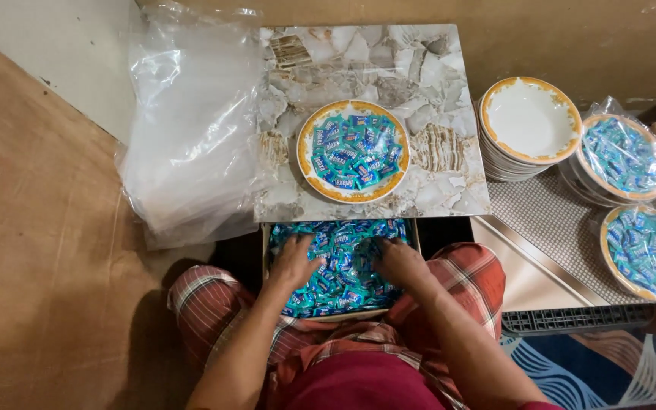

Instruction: The person organizes candy packets onto a plate and then into a plastic container.

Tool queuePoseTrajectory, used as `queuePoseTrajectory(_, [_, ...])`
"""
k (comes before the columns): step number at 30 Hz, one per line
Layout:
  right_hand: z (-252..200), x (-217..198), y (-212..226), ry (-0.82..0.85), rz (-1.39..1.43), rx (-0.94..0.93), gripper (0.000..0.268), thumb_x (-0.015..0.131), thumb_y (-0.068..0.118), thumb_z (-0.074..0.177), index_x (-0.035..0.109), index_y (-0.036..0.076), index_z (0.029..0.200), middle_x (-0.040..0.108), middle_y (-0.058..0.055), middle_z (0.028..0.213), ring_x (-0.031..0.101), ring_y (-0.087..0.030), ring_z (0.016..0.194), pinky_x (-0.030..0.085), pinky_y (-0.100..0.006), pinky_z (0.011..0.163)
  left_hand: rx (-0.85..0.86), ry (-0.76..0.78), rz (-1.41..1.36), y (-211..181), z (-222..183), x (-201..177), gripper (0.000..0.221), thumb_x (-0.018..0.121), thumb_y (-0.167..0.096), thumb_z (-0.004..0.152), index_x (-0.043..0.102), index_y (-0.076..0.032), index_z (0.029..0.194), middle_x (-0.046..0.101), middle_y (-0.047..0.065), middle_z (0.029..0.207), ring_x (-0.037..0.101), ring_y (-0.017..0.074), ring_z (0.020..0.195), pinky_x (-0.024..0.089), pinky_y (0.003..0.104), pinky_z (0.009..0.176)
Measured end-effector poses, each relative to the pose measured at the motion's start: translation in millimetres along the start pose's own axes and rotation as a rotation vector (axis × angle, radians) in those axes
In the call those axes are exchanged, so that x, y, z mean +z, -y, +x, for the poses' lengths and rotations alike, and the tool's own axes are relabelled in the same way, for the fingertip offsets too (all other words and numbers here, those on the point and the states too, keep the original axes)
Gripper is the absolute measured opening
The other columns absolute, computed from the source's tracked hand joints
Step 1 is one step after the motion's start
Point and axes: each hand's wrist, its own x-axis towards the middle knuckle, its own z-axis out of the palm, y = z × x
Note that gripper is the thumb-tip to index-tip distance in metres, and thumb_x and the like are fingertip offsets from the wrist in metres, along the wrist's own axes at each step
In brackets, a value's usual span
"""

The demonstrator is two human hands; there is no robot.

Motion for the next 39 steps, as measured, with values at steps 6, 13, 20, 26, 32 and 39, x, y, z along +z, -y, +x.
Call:
queuePoseTrajectory(6, [10, 77, -6, -0.314, -0.305, -0.317, 0.023, 0.054, 0.022, 0.09, 0.075, 0.015, 0.083, 0.072, -0.008, 0.068, 0.074, -0.029, 0.059, 0.058, -0.039, 0.049, 0.223, 0.023, 0.214, 25, 11, 64, 0.032, 0.074, -0.023, 0.088, 0.068, -0.019, 0.119, 0.066, 0.014, 0.109, 0.071, 0.0397, 0.104, 0.058, 0.051, 0.09])
queuePoseTrajectory(13, [-19, 18, 9, -0.117, 0.048, -0.217, 0.015, 0.067, 0.029, 0.088, 0.078, 0.02, 0.092, 0.075, -0.012, 0.077, 0.076, -0.035, 0.075, 0.061, -0.044, 0.063, 0.158, -0.002, 0.157, 7, 0, 35, 0.017, 0.056, -0.014, 0.096, 0.067, -0.009, 0.108, 0.068, 0.019, 0.106, 0.071, 0.0441, 0.101, 0.058, 0.055, 0.087])
queuePoseTrajectory(20, [-41, -54, 27, -0.184, 1.105, -0.02, 0.008, 0.073, 0.007, 0.09, 0.074, 0.001, 0.094, 0.072, -0.013, 0.073, 0.07, -0.018, 0.065, 0.048, -0.022, 0.051, -0.022, -0.096, -0.099, 22, 19, 26, 0.022, 0.059, -0.025, 0.089, 0.072, -0.019, 0.106, 0.077, 0.009, 0.105, 0.071, 0.035, 0.109, 0.057, 0.051, 0.094])
queuePoseTrajectory(26, [-40, -85, 35, -0.26, 1.324, -0.052, 0.011, 0.072, 0.009, 0.091, 0.071, 0.0, 0.097, 0.069, -0.012, 0.069, 0.065, -0.015, 0.055, 0.044, -0.02, 0.047, 0.01, -0.149, -0.942, -10, 26, 1, 0.014, 0.065, -0.009, 0.09, 0.067, -0.01, 0.104, 0.071, 0.009, 0.097, 0.077, 0.021, 0.078, 0.062, 0.025, 0.059])
queuePoseTrajectory(32, [-27, -93, 31, -0.351, 1.36, -0.065, 0.014, 0.075, 0.009, 0.092, 0.069, -0.003, 0.098, 0.068, -0.011, 0.076, 0.072, -0.018, 0.067, 0.051, -0.02, 0.049, 0.024, -0.101, -1.2, -58, 22, -43, 0.013, 0.057, -0.008, 0.098, 0.058, -0.006, 0.111, 0.054, 0.002, 0.101, 0.077, 0.022, 0.081, 0.062, 0.019, 0.063])
queuePoseTrajectory(39, [-4, -110, 33, -0.432, 1.308, -0.052, 0.017, 0.074, 0.009, 0.092, 0.07, -0.003, 0.104, 0.07, -0.013, 0.083, 0.075, -0.019, 0.073, 0.057, -0.022, 0.054, 0.119, -0.331, -0.669, -55, 66, -59, 0.015, 0.065, -0.011, 0.095, 0.067, -0.007, 0.109, 0.07, 0.008, 0.102, 0.079, 0.0204, 0.075, 0.066, 0.028, 0.06])
